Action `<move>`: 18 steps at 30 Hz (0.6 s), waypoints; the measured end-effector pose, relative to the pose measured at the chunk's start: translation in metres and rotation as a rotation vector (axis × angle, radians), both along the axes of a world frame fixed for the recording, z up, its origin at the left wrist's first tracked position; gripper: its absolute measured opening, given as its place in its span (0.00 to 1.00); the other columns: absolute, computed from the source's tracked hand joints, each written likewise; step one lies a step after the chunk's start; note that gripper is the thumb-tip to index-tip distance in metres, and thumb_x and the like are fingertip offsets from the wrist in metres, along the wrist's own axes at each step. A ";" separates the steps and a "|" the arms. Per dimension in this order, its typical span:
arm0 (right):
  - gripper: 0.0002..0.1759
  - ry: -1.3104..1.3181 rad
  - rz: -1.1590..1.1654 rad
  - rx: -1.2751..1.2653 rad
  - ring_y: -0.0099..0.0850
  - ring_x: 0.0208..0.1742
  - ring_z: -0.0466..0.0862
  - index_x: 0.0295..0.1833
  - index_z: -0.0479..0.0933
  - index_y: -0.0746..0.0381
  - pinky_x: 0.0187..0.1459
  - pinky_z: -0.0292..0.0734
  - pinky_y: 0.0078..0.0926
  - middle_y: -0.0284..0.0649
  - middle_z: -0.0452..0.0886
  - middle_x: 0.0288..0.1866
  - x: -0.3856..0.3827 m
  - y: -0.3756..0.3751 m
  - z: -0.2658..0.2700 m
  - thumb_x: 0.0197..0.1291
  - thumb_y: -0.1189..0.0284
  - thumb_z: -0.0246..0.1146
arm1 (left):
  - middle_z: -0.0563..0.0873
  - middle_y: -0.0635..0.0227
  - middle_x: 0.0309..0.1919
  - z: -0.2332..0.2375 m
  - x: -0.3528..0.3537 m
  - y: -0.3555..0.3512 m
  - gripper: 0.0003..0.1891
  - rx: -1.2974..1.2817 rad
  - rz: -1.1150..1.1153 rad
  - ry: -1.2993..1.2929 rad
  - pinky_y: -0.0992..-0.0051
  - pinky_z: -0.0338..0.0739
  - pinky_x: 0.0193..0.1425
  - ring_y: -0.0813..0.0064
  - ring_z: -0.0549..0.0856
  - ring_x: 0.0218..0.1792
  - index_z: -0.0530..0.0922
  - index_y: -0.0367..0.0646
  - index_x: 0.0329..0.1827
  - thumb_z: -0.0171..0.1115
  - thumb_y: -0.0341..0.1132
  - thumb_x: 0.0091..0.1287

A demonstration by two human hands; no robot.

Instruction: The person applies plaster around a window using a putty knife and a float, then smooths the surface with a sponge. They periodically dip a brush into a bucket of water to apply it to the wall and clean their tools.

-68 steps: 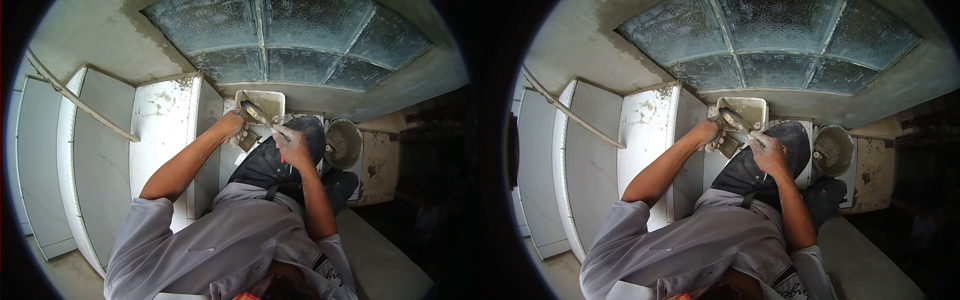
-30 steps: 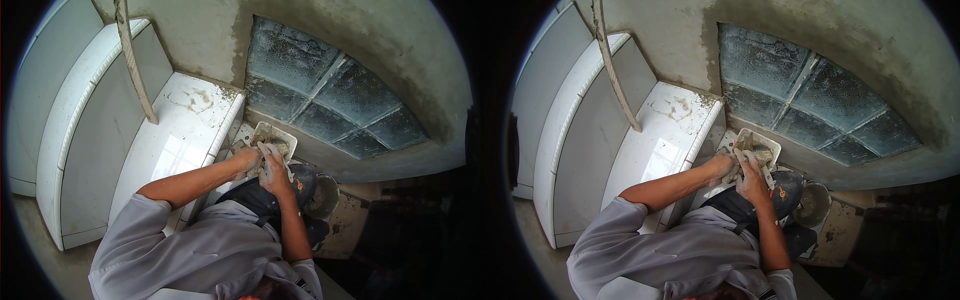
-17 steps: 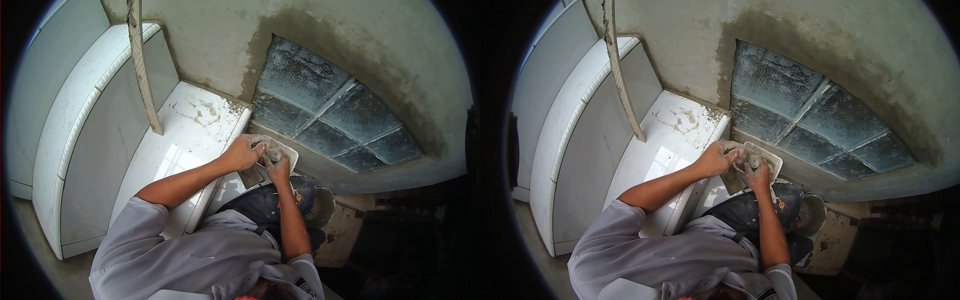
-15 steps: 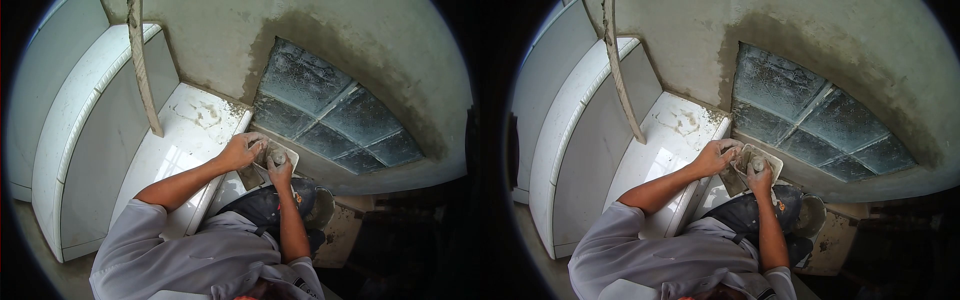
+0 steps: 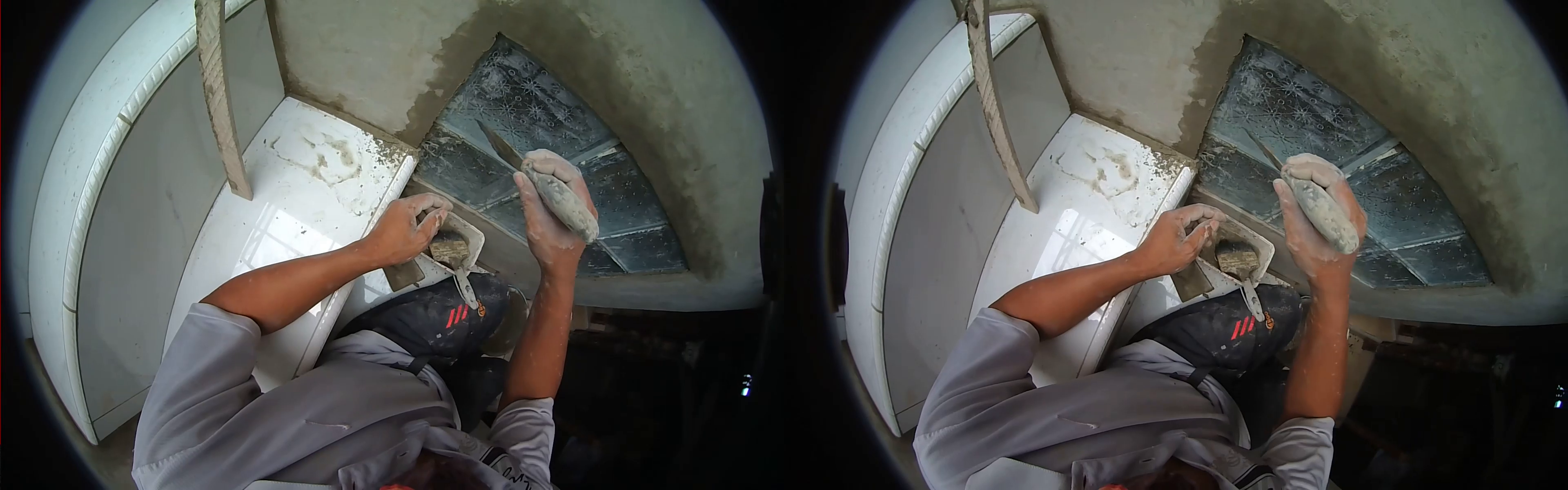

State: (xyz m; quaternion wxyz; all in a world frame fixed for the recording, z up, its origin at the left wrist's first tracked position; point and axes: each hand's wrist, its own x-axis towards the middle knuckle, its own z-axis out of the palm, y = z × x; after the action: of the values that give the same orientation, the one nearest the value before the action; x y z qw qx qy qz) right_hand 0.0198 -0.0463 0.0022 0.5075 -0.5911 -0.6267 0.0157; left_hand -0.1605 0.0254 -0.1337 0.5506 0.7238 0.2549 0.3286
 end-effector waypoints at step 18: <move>0.12 -0.254 0.149 -0.097 0.33 0.45 0.87 0.45 0.83 0.65 0.50 0.81 0.26 0.42 0.87 0.46 -0.014 0.043 0.000 0.55 0.84 0.73 | 0.87 0.53 0.44 -0.010 0.006 0.005 0.12 -0.072 -0.036 -0.059 0.70 0.79 0.55 0.67 0.85 0.47 0.82 0.33 0.55 0.58 0.30 0.73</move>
State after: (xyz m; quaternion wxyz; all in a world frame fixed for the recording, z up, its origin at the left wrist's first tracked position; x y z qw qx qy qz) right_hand 0.0063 -0.0034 0.0018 0.3926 -0.5641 -0.7263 0.0087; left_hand -0.1546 0.0301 -0.1442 0.5893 0.6979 0.2370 0.3308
